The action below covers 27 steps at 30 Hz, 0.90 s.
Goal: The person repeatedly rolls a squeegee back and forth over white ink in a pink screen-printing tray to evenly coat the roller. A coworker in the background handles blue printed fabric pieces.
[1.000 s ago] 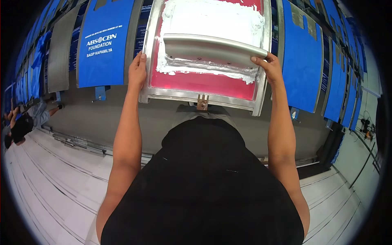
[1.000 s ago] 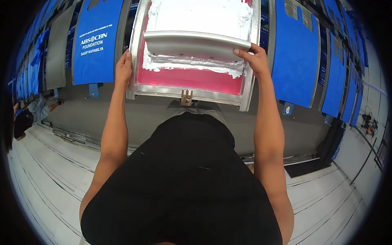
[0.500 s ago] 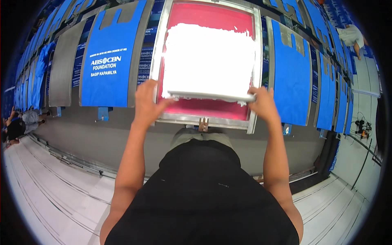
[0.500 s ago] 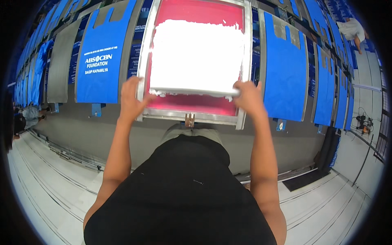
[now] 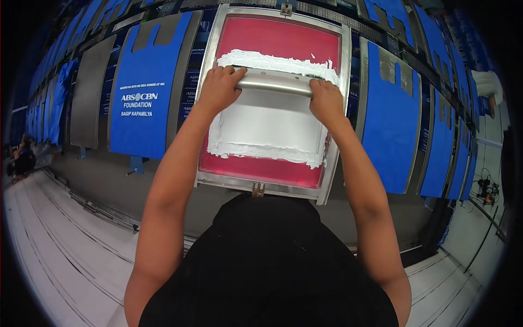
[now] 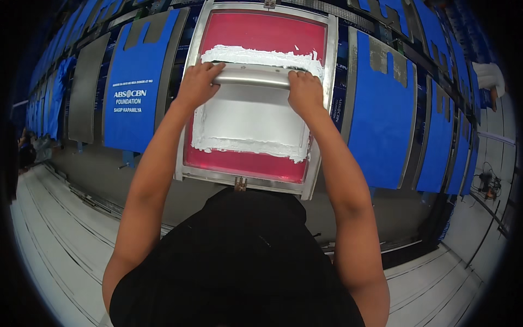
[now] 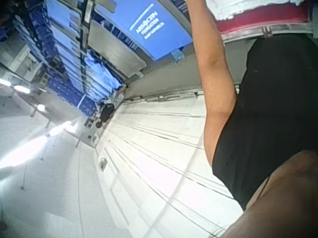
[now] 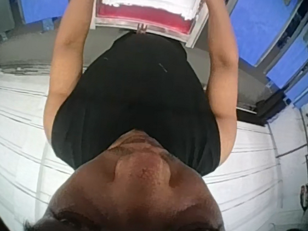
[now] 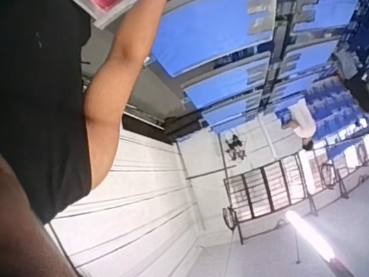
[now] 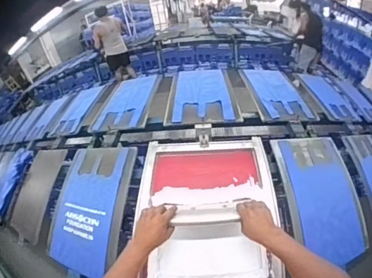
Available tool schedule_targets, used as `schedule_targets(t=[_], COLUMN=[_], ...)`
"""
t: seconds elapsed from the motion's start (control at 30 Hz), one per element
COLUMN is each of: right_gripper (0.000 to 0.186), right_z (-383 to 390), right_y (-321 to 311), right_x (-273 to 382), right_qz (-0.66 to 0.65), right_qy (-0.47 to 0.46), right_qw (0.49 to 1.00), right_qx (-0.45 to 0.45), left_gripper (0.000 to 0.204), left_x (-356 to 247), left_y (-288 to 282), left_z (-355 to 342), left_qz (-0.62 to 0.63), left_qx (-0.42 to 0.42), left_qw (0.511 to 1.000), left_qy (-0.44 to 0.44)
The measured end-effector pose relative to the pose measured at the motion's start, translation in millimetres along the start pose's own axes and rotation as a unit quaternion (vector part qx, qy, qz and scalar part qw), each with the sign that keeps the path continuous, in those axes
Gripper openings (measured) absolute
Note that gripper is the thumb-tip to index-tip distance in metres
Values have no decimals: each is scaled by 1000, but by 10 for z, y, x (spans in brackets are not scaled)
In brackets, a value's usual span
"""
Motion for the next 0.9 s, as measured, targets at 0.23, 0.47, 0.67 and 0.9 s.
schedule_targets(t=[0.23, 0.47, 0.67, 0.9], right_gripper=[26, 35, 42, 39], right_z=[747, 1358, 1467, 621], right_y=[-339, -657, -555, -107], right_x=[508, 922, 929, 467], right_qz=[-75, -110, -94, -49], right_qy=[-9, 69, 98, 98], right_qw=[993, 976, 974, 981], right_qx=[96, 176, 181, 157], left_gripper=[43, 24, 21, 29], left_x=[-322, -704, -732, -237], left_y=[-211, -479, -309, 144], left_z=[907, 1450, 1659, 774], left_qz=[40, 92, 78, 49], left_qx=[66, 72, 38, 9], left_qw=[996, 993, 996, 998], left_qy=[-38, -12, -16, -44])
Point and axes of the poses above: each hand's wrist, its own z-axis away from the middle knuckle, its own y-axis out of the palm, x = y × z, the point moved 1 cm from there along -z, towards the middle knuckle, and after that the axes turned 8 degrees about -x, right-handed, at the moved point
